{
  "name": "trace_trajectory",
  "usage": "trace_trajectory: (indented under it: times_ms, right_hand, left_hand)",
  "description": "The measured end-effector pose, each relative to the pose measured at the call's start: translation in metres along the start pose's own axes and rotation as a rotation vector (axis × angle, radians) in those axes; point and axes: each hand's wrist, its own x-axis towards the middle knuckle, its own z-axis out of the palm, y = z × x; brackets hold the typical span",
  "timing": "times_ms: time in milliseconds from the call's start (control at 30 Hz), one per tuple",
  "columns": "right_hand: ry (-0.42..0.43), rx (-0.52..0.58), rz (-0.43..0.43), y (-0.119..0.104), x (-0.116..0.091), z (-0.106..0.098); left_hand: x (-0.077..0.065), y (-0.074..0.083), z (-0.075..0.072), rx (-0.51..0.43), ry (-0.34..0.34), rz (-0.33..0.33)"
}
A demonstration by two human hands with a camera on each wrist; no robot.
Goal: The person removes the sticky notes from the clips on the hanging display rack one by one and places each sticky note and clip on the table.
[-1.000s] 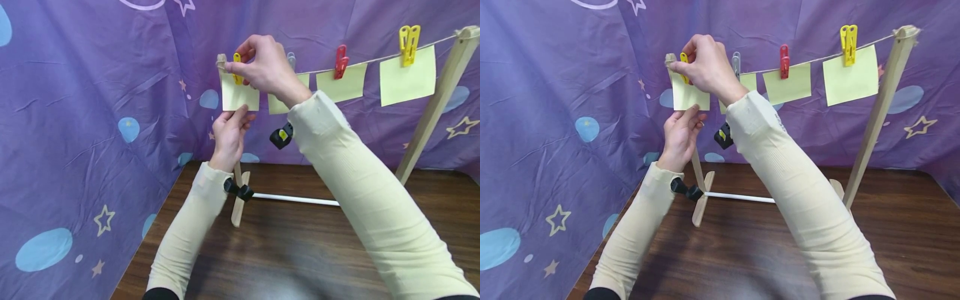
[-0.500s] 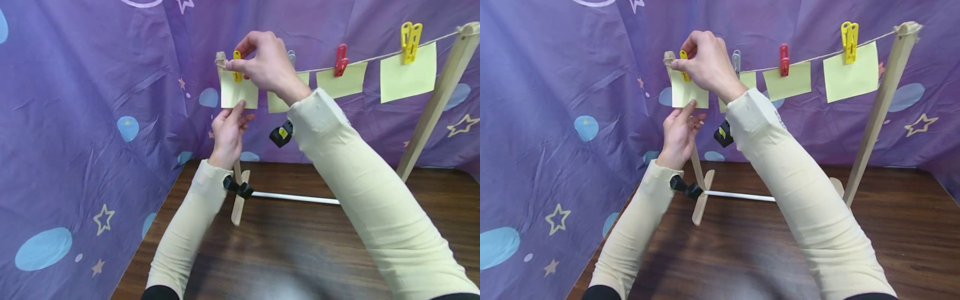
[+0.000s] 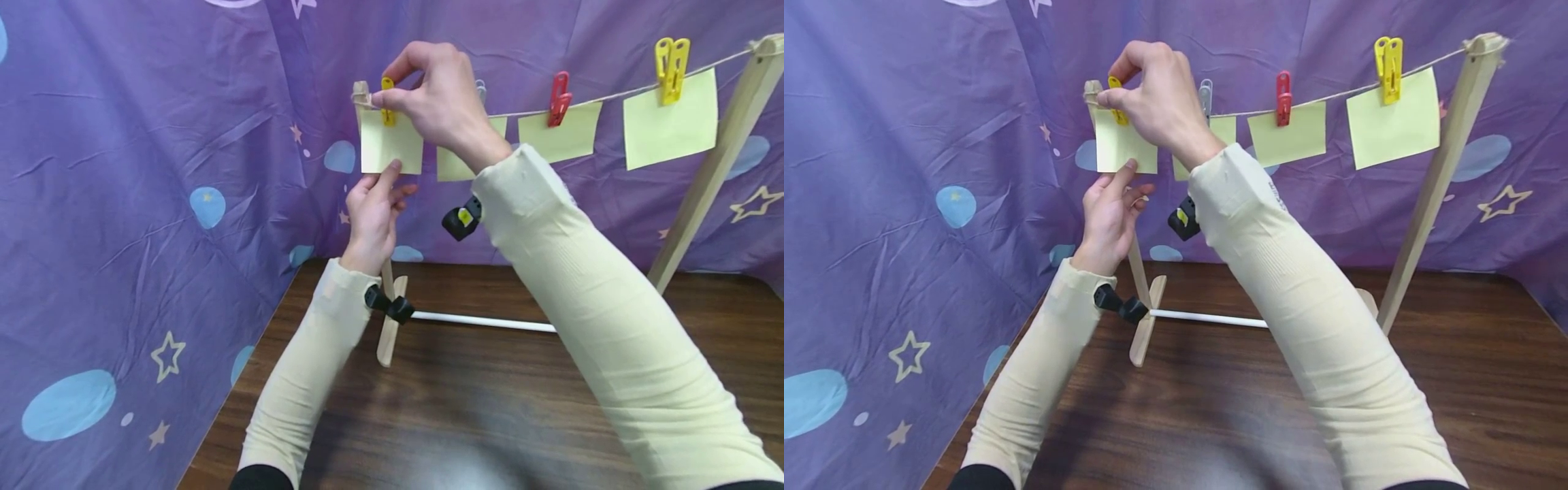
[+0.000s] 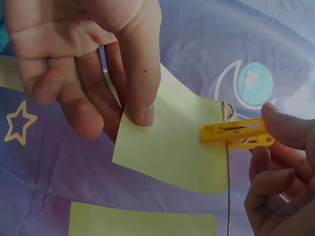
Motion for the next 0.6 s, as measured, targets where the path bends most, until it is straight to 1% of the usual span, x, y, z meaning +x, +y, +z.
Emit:
trace_trajectory:
  times_ms: [200,433,600]
  right_hand:
    - [0.019,0.059,0.0,-0.001,0.0,-0.0011]
    - [0.039,0.06,0.003,-0.0015,0.0014,-0.0029]
    - [0.054,0.092,0.0,-0.0028,0.0013,-0.0041]
  left_hand:
    - [-0.0018,0.0021,0.0007,-0.002,0.013,-0.006]
    - [-0.0027,0.0039,0.0008,0.006,0.012,-0.009]
    - [-0.0033,0.0049,0.0009,0.003,0.016,-0.016]
